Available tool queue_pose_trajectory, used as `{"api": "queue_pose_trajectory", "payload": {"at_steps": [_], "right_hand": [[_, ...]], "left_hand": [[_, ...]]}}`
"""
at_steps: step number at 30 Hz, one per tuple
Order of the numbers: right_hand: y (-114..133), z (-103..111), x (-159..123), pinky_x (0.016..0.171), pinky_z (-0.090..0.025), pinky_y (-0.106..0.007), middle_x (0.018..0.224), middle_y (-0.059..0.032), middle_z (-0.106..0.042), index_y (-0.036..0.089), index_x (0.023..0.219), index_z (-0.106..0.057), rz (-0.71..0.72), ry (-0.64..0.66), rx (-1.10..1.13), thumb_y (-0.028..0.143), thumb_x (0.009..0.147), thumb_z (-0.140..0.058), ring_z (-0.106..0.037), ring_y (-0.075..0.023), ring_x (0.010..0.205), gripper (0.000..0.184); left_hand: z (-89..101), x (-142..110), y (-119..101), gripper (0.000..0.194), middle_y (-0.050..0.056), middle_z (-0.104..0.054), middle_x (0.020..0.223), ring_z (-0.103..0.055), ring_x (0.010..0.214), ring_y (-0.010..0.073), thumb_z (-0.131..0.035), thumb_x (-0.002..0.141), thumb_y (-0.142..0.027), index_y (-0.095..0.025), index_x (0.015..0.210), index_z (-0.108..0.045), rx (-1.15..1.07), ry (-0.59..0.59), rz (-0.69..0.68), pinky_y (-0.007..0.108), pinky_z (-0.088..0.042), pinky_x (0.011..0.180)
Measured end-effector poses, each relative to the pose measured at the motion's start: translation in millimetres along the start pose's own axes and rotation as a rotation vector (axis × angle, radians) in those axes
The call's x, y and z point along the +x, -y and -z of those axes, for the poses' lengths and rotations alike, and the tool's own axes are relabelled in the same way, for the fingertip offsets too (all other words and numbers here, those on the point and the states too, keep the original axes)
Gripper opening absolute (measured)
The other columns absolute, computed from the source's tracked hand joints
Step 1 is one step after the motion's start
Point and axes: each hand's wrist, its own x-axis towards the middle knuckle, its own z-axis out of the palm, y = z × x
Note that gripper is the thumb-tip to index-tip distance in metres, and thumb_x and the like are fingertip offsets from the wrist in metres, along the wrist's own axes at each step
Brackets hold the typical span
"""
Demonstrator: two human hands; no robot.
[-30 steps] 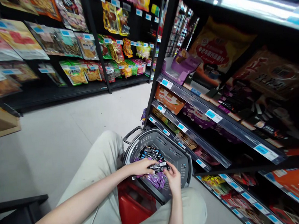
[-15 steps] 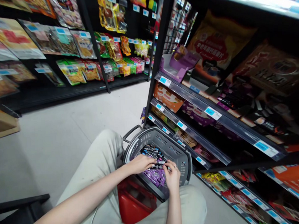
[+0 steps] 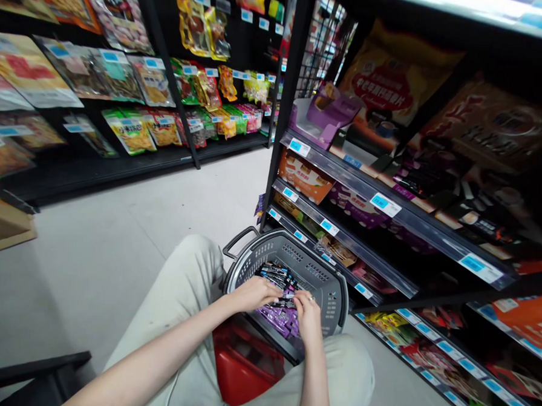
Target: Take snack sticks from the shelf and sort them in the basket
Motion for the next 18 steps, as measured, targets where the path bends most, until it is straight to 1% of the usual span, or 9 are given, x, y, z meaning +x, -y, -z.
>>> {"api": "queue_pose_trajectory", "payload": {"at_steps": [3, 4, 6, 8, 10, 11, 13, 15, 18], "right_hand": [[-4, 5, -1, 0.072, -0.038, -0.027, 0.080, -0.0050, -0.060, 0.019, 0.078, -0.060, -0.020, 0.004, -0.002, 0.033, 0.080, -0.037, -0.055, -0.0166, 0.078, 0.027], [-7, 8, -2, 0.072, -0.038, -0.026, 0.079, -0.0050, -0.060, 0.019, 0.077, -0.060, -0.038, -0.011, -0.015, 0.035, 0.080, -0.037, -0.055, -0.0168, 0.077, 0.028], [-13, 13, -4, 0.071, -0.038, -0.026, 0.077, -0.0054, -0.061, 0.019, 0.075, -0.060, -0.085, -0.050, -0.046, 0.038, 0.079, -0.038, -0.055, -0.0173, 0.075, 0.030], [-20, 18, -7, 0.070, -0.038, -0.026, 0.075, -0.0056, -0.062, 0.018, 0.073, -0.060, -0.139, -0.085, -0.063, 0.041, 0.077, -0.039, -0.056, -0.0180, 0.073, 0.032], [-25, 23, -10, 0.067, -0.038, -0.026, 0.073, -0.0052, -0.062, 0.018, 0.071, -0.060, -0.192, -0.111, -0.061, 0.044, 0.076, -0.040, -0.056, -0.0184, 0.070, 0.033], [-27, 25, -11, 0.065, -0.038, -0.026, 0.070, -0.0047, -0.062, 0.018, 0.069, -0.060, -0.218, -0.118, -0.051, 0.046, 0.075, -0.041, -0.057, -0.0185, 0.068, 0.033], [-29, 29, -13, 0.061, -0.039, -0.025, 0.065, -0.0034, -0.062, 0.018, 0.066, -0.059, -0.273, -0.120, -0.001, 0.048, 0.072, -0.043, -0.057, -0.0182, 0.062, 0.034], [-31, 32, -14, 0.056, -0.039, -0.024, 0.059, -0.0016, -0.060, 0.018, 0.065, -0.058, -0.337, -0.100, 0.086, 0.049, 0.070, -0.045, -0.057, -0.0173, 0.054, 0.034], [-30, 35, -16, 0.050, -0.040, -0.025, 0.056, -0.0001, -0.058, 0.018, 0.063, -0.056, -0.422, -0.077, 0.212, 0.050, 0.067, -0.050, -0.056, -0.0167, 0.046, 0.033]], "left_hand": [[5.0, 0, 3, 0.026, 0.003, -0.058, 0.104, -0.051, 0.097, 0.0128, -0.041, 0.079, -0.028, -0.023, 0.098, -0.057, -0.063, 0.037, -0.025, 0.020, -0.034, 0.083], [7.2, 0, 4, 0.027, 0.003, -0.058, 0.104, -0.052, 0.096, 0.0128, -0.042, 0.078, -0.028, -0.023, 0.100, -0.056, -0.084, 0.046, -0.003, 0.020, -0.034, 0.082], [11.5, 0, 8, 0.029, 0.002, -0.060, 0.101, -0.054, 0.092, 0.0134, -0.048, 0.074, -0.029, -0.023, 0.102, -0.055, -0.107, 0.039, 0.084, 0.020, -0.035, 0.080], [15.6, 0, 11, 0.030, 0.000, -0.062, 0.096, -0.055, 0.089, 0.0138, -0.052, 0.070, -0.032, -0.023, 0.099, -0.056, -0.132, -0.013, 0.177, 0.020, -0.036, 0.077], [19.3, 0, 13, 0.031, 0.000, -0.062, 0.093, -0.055, 0.086, 0.0136, -0.055, 0.067, -0.035, -0.022, 0.094, -0.058, -0.184, -0.075, 0.223, 0.020, -0.037, 0.075], [21.0, -1, 13, 0.032, 0.000, -0.063, 0.090, -0.056, 0.082, 0.0133, -0.056, 0.066, -0.037, -0.021, 0.093, -0.059, -0.223, -0.080, 0.232, 0.019, -0.038, 0.073], [23.9, -2, 12, 0.035, 0.001, -0.065, 0.082, -0.058, 0.070, 0.0123, -0.055, 0.066, -0.040, -0.018, 0.092, -0.060, -0.306, -0.034, 0.245, 0.018, -0.039, 0.065], [26.0, -3, 10, 0.034, 0.003, -0.065, 0.076, -0.058, 0.063, 0.0116, -0.051, 0.070, -0.040, -0.015, 0.090, -0.061, -0.339, 0.023, 0.226, 0.018, -0.040, 0.060], [27.0, -5, 2, 0.029, 0.004, -0.064, 0.079, -0.057, 0.071, 0.0115, -0.043, 0.076, -0.037, -0.017, 0.084, -0.063, -0.253, 0.038, 0.095, 0.018, -0.038, 0.067]]}}
